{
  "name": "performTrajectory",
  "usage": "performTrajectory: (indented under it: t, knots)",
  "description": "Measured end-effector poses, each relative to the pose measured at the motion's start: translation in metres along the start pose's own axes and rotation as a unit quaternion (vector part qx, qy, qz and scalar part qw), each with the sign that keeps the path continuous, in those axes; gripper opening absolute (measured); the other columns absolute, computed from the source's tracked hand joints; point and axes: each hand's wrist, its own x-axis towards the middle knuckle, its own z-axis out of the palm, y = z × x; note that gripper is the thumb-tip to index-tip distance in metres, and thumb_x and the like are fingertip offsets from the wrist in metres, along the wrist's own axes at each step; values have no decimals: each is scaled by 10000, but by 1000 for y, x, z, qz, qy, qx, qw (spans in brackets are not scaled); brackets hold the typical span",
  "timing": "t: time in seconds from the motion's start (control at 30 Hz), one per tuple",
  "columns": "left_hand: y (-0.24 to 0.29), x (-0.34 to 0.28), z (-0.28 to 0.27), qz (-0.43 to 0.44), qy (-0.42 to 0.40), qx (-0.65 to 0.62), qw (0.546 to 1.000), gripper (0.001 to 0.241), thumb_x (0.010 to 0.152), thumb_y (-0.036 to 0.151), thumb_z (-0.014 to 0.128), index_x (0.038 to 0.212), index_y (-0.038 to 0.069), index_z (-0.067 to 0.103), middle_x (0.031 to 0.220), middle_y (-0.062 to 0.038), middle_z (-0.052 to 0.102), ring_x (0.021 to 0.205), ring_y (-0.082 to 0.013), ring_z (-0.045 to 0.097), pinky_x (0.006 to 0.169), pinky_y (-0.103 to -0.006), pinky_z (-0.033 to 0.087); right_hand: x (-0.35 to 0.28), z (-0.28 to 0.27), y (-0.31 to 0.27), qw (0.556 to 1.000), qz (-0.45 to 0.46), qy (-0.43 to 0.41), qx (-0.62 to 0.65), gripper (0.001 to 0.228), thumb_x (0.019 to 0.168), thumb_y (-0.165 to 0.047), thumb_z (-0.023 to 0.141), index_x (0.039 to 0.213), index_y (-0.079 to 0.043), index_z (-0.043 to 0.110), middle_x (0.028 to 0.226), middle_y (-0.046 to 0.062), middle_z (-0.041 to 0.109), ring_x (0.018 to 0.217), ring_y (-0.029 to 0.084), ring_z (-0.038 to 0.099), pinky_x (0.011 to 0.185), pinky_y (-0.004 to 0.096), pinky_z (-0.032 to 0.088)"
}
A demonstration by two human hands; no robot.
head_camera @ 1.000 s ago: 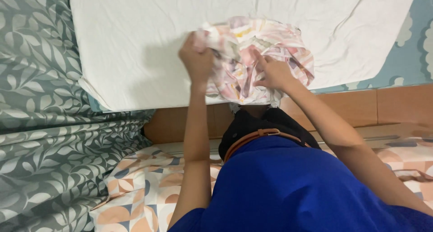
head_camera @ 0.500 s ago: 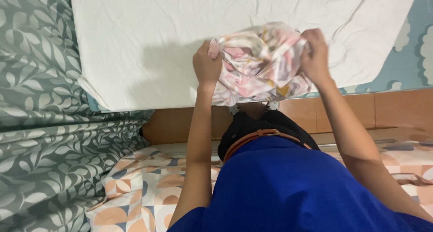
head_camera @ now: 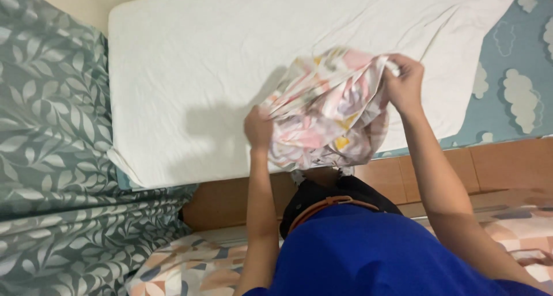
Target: Fold a patterned bed sheet or duvet cover while standing next to a bed.
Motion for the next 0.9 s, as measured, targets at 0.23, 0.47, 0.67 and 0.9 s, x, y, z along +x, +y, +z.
performTrajectory:
  t: [0.23, 0.47, 0.67, 0.9]
  knots:
    - [3, 31, -91, -160, -104, -84, 978, 405, 651, 219, 870, 976, 52, 696, 762, -134, 696, 695, -282, 679, 669, -405, 552, -9, -20, 27, 989, 140, 7, -45, 130, 955, 43, 706, 1078, 84, 705, 939, 67, 705, 759, 147, 628, 619, 306, 488]
    - [-1, 46, -84, -166, 71, -124, 976, 173, 760, 121, 777, 884, 17, 717, 779, -87, 725, 713, -175, 666, 708, -329, 548, 21, -69, 20, 996, -21, 81, 26, 44, 1072, 73, 689, 1066, 33, 704, 1009, 55, 713, 910, 113, 637, 813, 268, 515]
    - [15, 47, -83, -123, 122, -188, 967, 111, 819, 48, 727, 923, 14, 707, 869, -93, 758, 781, -176, 708, 765, -334, 580, 8, -72, 6, 986, -15, 114, 124, 126, 1198, 58, 683, 1075, 67, 661, 979, 92, 658, 837, 138, 560, 784, 276, 458]
    - [101, 11, -53, -48, -153, -277, 947, 408, 851, 295, 841, 1170, 104, 674, 1130, -110, 735, 1030, -227, 725, 898, -355, 598, -40, -47, 37, 978, 170, -7, 118, 106, 1098, -27, 573, 1024, -6, 645, 879, 48, 647, 665, 97, 574, 502, 238, 462]
